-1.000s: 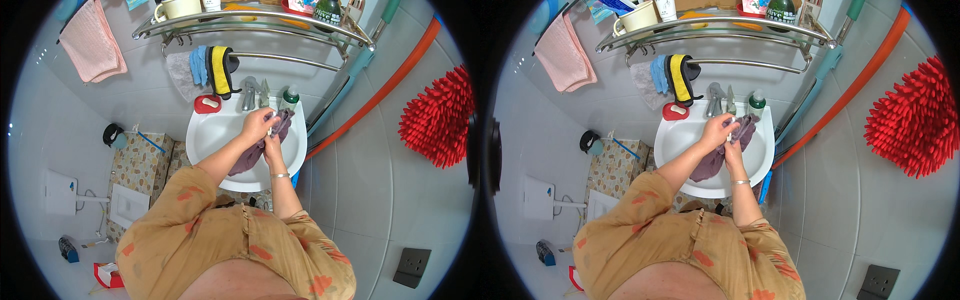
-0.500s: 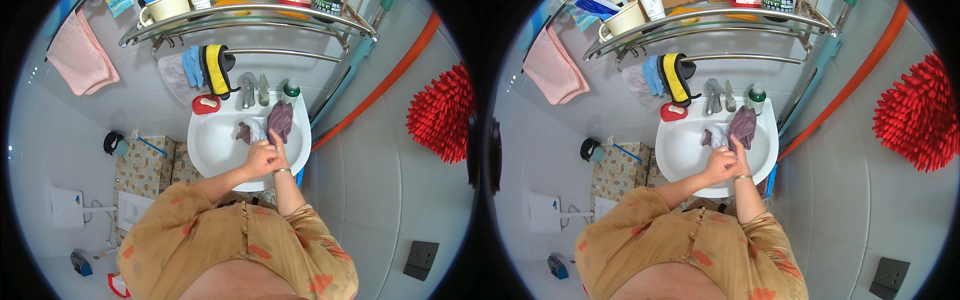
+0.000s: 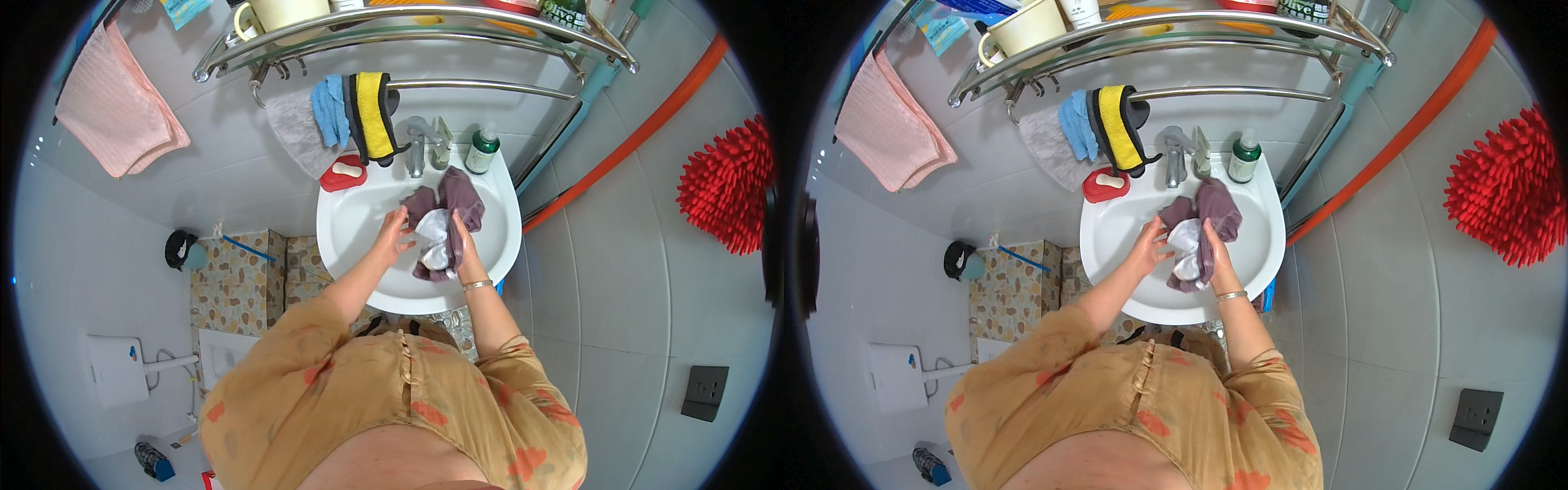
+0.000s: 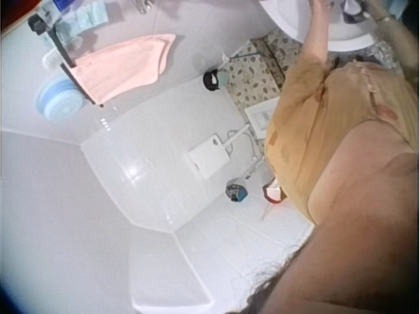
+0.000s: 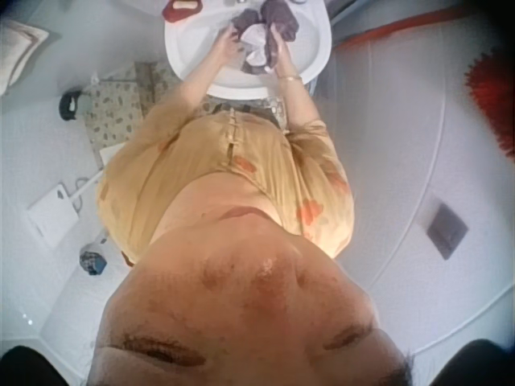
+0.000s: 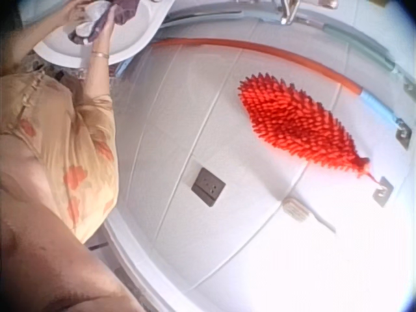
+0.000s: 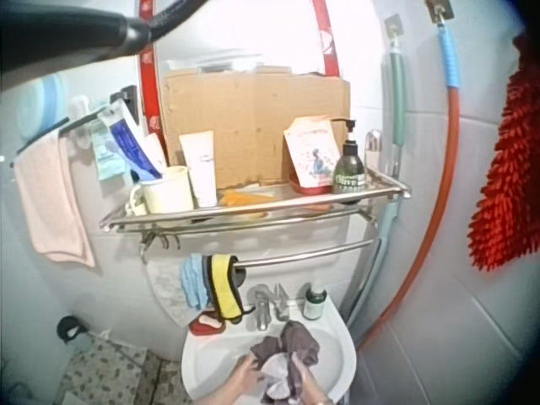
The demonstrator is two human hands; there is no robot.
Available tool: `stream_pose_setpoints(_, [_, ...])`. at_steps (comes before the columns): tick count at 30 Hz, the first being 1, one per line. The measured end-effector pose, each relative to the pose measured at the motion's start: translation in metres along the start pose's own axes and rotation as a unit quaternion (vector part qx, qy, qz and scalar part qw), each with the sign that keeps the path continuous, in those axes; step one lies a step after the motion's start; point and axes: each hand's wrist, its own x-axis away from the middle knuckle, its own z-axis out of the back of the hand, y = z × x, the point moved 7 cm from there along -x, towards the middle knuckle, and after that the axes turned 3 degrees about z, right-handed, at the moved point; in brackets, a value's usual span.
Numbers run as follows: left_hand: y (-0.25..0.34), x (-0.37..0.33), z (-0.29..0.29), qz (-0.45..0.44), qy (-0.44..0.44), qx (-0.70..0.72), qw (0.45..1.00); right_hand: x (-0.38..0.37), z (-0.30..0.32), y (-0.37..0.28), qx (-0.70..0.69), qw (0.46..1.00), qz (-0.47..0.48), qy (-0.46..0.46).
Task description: The person washes a garment in a sink by wetting it under running water, applying detergent from a packet, and scrubbing the fabric by hand.
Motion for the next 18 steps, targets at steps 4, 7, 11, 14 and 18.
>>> stream_pose_setpoints(4, [0.022,-0.015,-0.029,0.075,-0.25,0.183,0.948,0.011,-0.018,0.013,0.19,0.971,-0.12,-0.075])
stream_pose_setpoints(7, [0.049,-0.004,-0.051,0.008,-0.309,0.152,0.939,0.013,-0.012,0.011,0.232,0.95,-0.172,-0.123])
stream_pose_setpoints(11, [0.057,0.001,-0.034,-0.116,-0.119,0.032,0.986,0.009,0.022,-0.033,0.298,0.948,-0.099,-0.053])
stream_pose_setpoints(14, [0.069,0.032,-0.056,-0.235,-0.092,-0.076,0.965,0.005,0.067,-0.064,0.645,0.737,0.142,0.146])
stream_pose_setpoints(18, [0.075,0.08,-0.112,-0.368,-0.113,-0.305,0.871,0.045,0.044,0.037,0.176,0.97,-0.169,0.017])
